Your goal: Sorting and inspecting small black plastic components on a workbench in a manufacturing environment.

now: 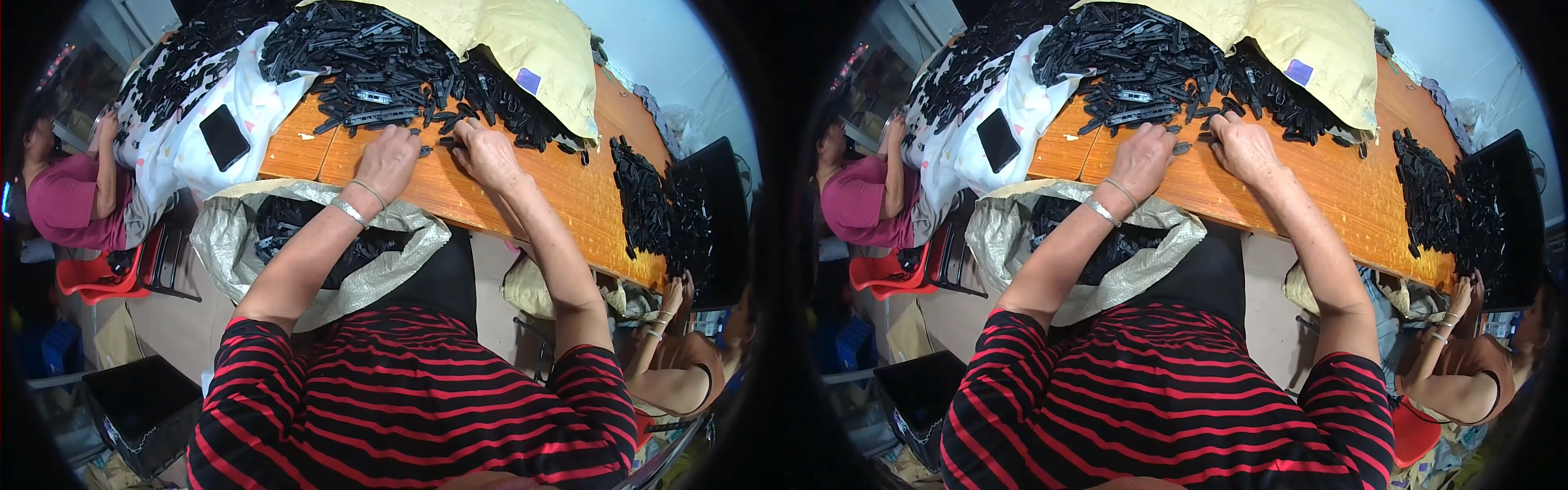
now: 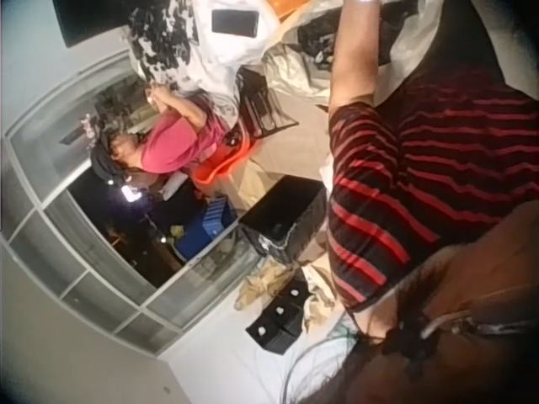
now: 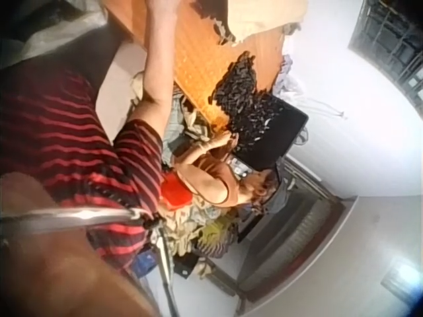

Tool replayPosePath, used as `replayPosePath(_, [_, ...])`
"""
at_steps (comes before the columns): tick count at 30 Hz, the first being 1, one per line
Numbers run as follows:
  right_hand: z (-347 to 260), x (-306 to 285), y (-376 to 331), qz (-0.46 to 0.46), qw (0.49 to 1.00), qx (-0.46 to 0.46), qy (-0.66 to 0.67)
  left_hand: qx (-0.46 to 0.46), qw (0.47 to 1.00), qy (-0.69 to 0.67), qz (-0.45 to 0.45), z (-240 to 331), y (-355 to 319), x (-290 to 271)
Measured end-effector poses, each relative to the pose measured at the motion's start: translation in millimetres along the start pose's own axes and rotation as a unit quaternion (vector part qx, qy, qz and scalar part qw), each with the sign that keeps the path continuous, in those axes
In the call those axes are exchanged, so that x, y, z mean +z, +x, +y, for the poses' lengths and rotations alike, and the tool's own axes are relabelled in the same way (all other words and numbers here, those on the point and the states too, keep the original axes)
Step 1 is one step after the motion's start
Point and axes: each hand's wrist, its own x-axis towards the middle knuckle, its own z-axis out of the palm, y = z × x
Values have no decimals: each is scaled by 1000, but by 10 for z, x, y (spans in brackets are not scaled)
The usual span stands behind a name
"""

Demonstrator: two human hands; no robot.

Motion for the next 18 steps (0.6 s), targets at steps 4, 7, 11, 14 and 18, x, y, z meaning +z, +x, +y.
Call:
replayPosePath(4, [-56, -41, -16, 38, 999, -17, 23, 3, 1000, 22, -1, 6, 47, -41])
replayPosePath(7, [-140, -48, -47, 61, 987, 63, 133, -48, 996, -69, 35, 22, 28, -113])
replayPosePath(11, [-447, -79, -81, 80, 886, 140, 435, -245, 842, -479, 33, -8, 38, -174])
replayPosePath(14, [-609, 35, -135, 84, 869, 160, 461, -273, 707, -652, 12, 62, 63, -271])
replayPosePath(18, [-692, -84, -106, 60, 868, 199, 452, -279, 679, -679, 10, 83, 17, -382])
